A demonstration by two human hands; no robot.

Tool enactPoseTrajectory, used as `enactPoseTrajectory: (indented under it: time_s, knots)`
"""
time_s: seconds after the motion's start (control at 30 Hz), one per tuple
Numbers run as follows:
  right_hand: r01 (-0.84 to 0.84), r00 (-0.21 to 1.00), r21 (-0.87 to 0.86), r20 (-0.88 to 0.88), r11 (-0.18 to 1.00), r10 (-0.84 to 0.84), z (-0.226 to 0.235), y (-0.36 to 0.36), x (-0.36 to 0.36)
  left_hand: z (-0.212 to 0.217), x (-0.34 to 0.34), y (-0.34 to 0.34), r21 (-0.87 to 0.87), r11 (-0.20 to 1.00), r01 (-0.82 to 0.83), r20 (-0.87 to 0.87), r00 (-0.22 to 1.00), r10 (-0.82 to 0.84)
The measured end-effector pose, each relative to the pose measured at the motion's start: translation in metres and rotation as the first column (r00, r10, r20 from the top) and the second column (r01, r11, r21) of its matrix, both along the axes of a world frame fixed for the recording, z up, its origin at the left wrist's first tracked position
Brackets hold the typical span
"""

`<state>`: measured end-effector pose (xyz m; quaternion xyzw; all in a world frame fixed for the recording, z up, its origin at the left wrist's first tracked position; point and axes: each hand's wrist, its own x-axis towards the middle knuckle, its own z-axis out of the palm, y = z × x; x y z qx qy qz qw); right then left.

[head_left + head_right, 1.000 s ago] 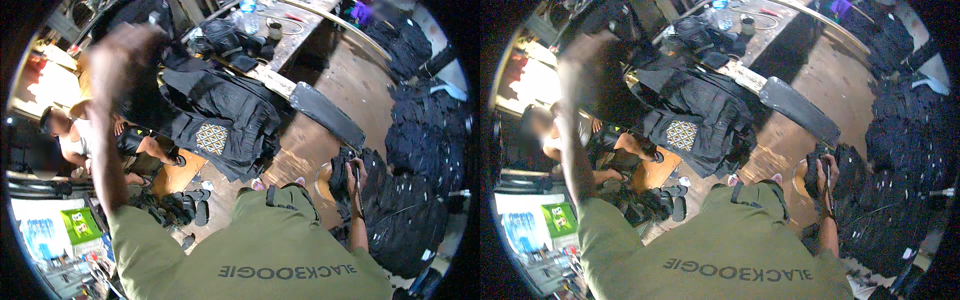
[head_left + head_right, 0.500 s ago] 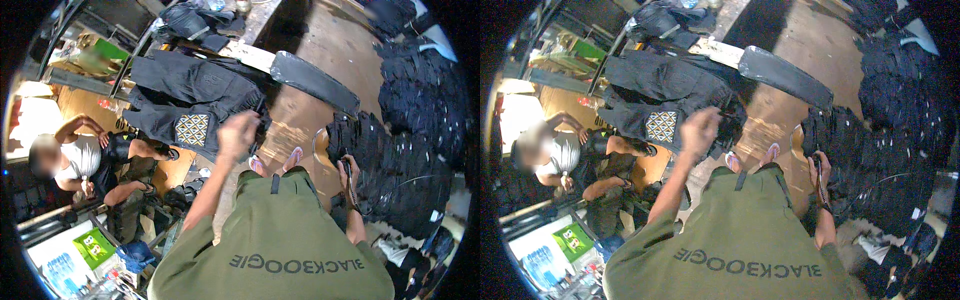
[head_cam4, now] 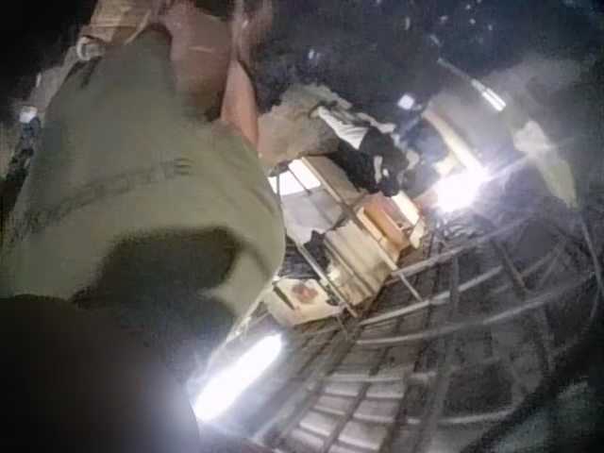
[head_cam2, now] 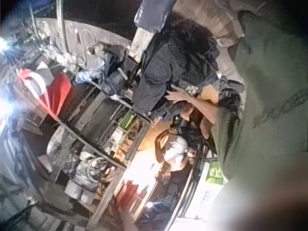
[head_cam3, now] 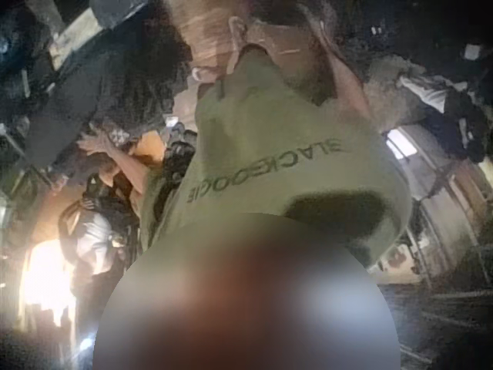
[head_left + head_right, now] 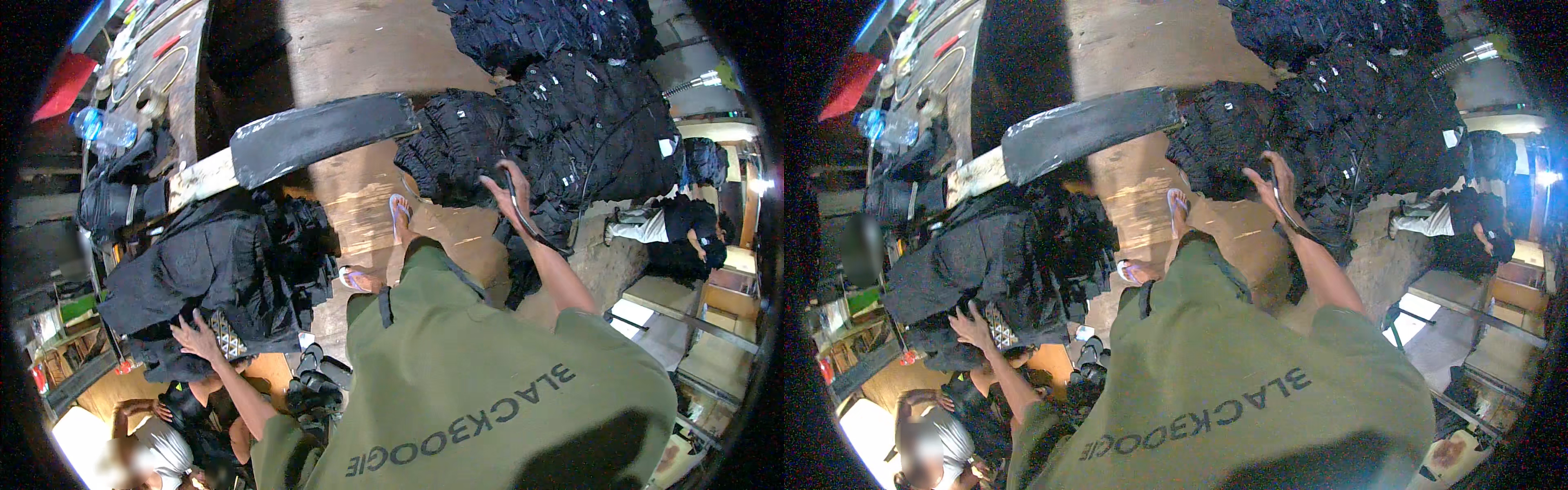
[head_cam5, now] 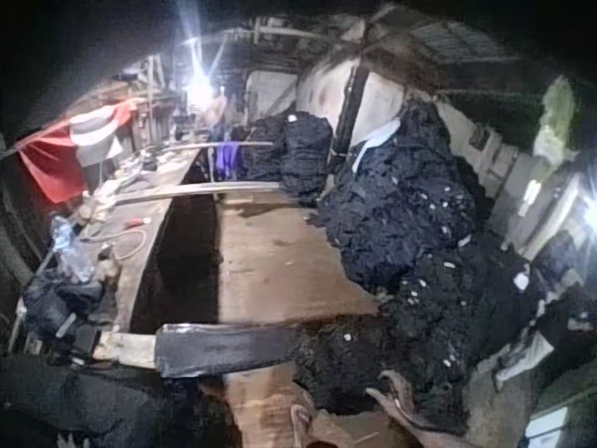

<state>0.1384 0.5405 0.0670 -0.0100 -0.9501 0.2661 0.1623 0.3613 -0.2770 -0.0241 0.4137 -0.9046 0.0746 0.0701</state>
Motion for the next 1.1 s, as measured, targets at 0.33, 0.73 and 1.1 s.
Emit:
enactPoseTrajectory:
  time_s: [0.33,0.73,1.1]
  knots:
    - [-0.139,0.987,-0.074,-0.086,0.988,0.133,-0.096,0.001,-0.193,0.076,-0.24,0.465,0.587,0.19,0.787,-0.553,0.561,-0.616]
    - [-0.034,0.999,-0.383,0.018,0.923,0.045,-0.037,-0.025,-0.267,0.071,-0.363,0.695,0.875,-0.129,0.466,-0.483,0.854,-0.193]
    - [-0.114,0.99,-0.241,0.055,0.964,0.13,-0.044,-0.115,-0.272,0.049,-0.306,0.61,0.722,0.27,0.638,-0.598,0.77,-0.22]
